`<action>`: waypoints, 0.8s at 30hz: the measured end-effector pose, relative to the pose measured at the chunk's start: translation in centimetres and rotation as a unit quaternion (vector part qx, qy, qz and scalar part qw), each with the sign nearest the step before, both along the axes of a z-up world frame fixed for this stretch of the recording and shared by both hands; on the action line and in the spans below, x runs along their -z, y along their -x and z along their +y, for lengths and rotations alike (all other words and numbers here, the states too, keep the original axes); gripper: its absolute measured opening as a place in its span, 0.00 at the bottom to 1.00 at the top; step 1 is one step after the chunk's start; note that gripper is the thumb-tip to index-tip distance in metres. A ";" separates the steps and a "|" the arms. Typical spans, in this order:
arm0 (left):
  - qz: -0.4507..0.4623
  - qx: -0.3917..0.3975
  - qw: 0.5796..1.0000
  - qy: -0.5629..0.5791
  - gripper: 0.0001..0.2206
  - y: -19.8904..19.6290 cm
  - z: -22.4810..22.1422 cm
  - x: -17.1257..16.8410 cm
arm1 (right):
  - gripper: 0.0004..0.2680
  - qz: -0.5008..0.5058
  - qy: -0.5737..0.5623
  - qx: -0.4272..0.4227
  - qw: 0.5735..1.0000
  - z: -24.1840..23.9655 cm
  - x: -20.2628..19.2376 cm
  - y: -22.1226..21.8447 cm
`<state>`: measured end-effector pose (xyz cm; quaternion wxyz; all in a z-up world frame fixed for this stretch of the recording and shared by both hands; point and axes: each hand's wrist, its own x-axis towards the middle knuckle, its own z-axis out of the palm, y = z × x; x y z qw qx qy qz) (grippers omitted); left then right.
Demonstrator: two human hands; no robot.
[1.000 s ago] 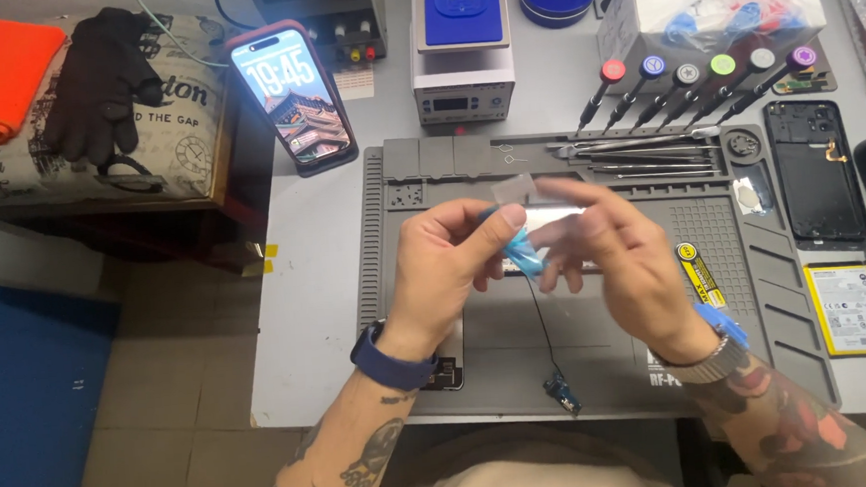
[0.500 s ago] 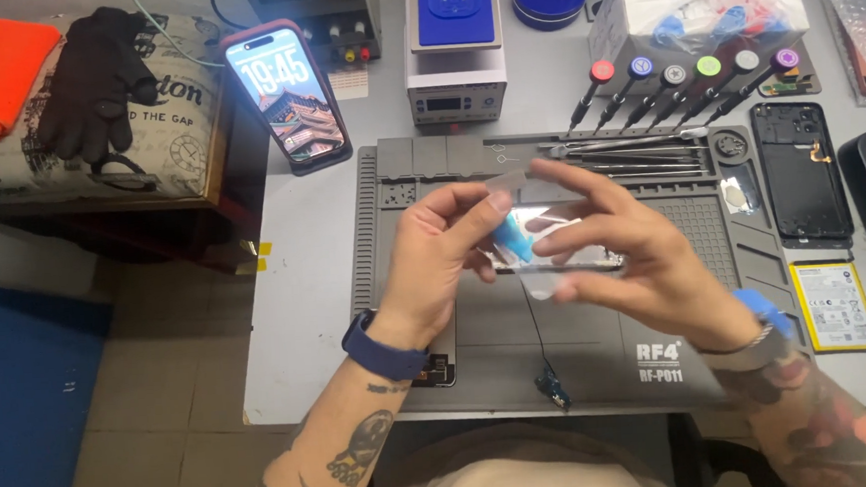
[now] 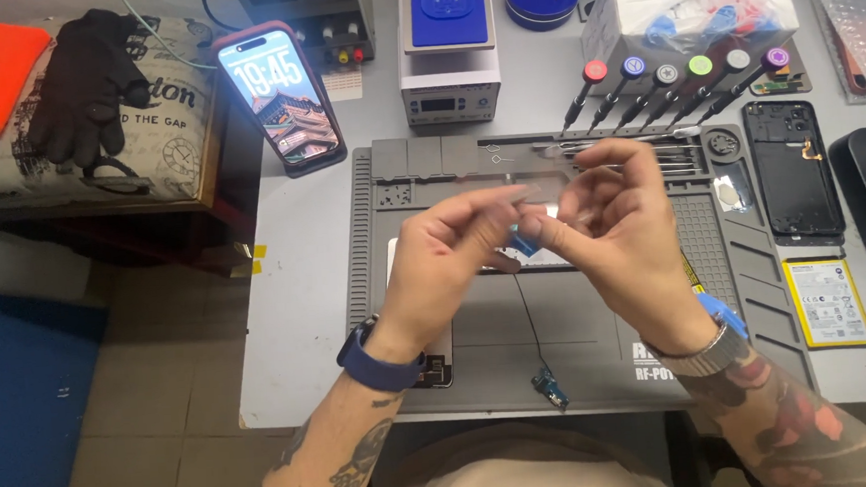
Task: Preparing a phone frame by applying adhesive and removing protective films from a new screen.
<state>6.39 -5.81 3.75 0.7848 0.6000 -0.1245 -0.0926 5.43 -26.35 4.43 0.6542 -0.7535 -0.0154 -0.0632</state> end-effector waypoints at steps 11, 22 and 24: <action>-0.165 -0.009 0.980 -0.112 0.21 0.9 0.4 -0.1 | 0.06 0.177 -0.199 -0.103 0.958 -1.0 0.2 -0.6; 0.007 -0.045 0.998 0.052 0.11 0.0 0.6 1.6 | 0.08 0.018 0.048 -0.132 0.990 0.0 -0.6 0.4; 0.066 -0.026 0.996 0.056 0.06 0.2 0.4 2.2 | 0.12 0.079 0.002 -0.142 0.987 0.1 -0.7 0.4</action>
